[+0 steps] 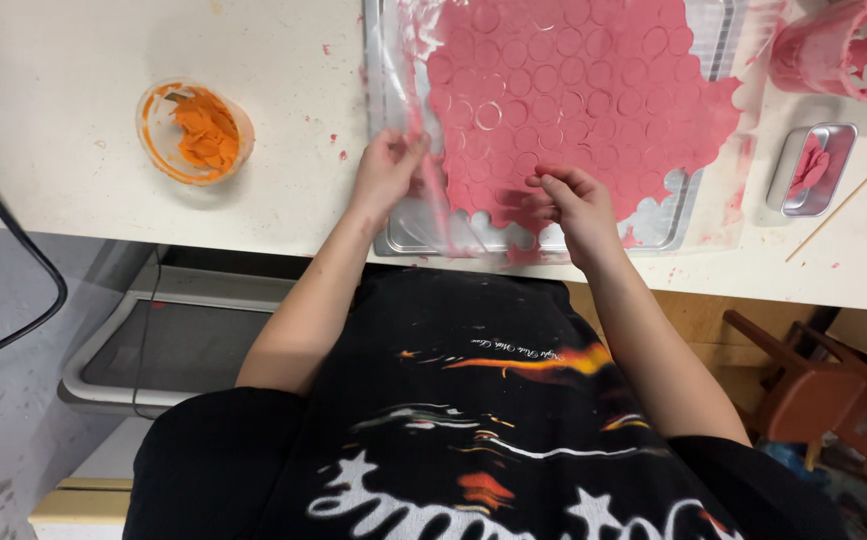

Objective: The person repeatedly picks up small pink clay discs from a tray covered with plastic wrap and places them into a small metal tin. The person also handles the plastic wrap and occasionally adjusts the discs.

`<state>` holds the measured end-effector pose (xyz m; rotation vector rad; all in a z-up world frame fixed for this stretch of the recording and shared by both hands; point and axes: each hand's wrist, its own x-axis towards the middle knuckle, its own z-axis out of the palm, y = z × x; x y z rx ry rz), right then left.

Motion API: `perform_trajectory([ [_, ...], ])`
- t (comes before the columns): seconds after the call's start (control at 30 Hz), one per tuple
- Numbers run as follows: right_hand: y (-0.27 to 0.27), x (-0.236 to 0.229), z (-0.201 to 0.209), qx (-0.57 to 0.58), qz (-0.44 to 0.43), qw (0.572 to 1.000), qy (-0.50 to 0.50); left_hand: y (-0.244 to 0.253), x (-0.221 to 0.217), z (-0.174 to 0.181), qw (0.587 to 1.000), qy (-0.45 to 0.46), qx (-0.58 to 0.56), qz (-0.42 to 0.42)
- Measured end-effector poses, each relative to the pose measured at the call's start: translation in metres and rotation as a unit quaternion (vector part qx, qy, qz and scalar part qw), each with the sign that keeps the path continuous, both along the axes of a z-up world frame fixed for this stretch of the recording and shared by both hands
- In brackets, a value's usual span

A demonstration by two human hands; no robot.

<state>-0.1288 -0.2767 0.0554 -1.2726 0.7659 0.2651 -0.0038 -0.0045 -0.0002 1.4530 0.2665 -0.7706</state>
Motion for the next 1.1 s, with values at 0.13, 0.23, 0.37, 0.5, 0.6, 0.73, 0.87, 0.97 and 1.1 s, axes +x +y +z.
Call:
perform_trajectory([
  [0.13, 0.001, -0.004, -0.001, 0.008, -0.004, 1.0, 0.007, -0.006, -0.002, 0.003, 0.99, -0.083, 0.052, -0.098],
  [0.23, 0.002, -0.011, -0.002, 0.019, -0.007, 1.0, 0.005, -0.005, -0.006, 0.01, 0.968, -0.17, 0.089, -0.164],
  [0.37, 0.002, -0.018, -0.002, 0.022, -0.011, 1.0, 0.009, 0.01, -0.019, 0.023, 0.965, -0.079, 0.148, -0.199],
  [0.5, 0.007, -0.024, -0.005, -0.008, 0.013, 1.0, 0.02, 0.023, -0.05, 0.029, 0.991, 0.117, -0.044, 0.045],
  [0.6, 0.013, -0.024, -0.008, -0.024, 0.033, 0.999, 0.019, 0.034, -0.081, 0.024, 0.977, 0.133, -0.144, 0.086],
  [0.73, 0.023, -0.023, -0.012, -0.034, 0.086, 0.995, 0.028, 0.027, -0.118, 0.005, 0.974, 0.108, -0.181, 0.081],
  [0.87, 0.034, -0.016, -0.015, -0.142, 0.19, 0.971, 0.04, -0.003, -0.125, -0.009, 0.99, 0.058, -0.068, 0.106],
  [0.97, 0.04, -0.008, -0.014, -0.204, 0.224, 0.952, -0.034, -0.013, -0.123, 0.001, 0.959, 0.108, -0.194, 0.178],
  [1.1, 0.048, -0.001, -0.004, -0.246, 0.214, 0.944, -0.06, -0.019, -0.113, 0.018, 0.922, 0.158, -0.281, 0.216],
])
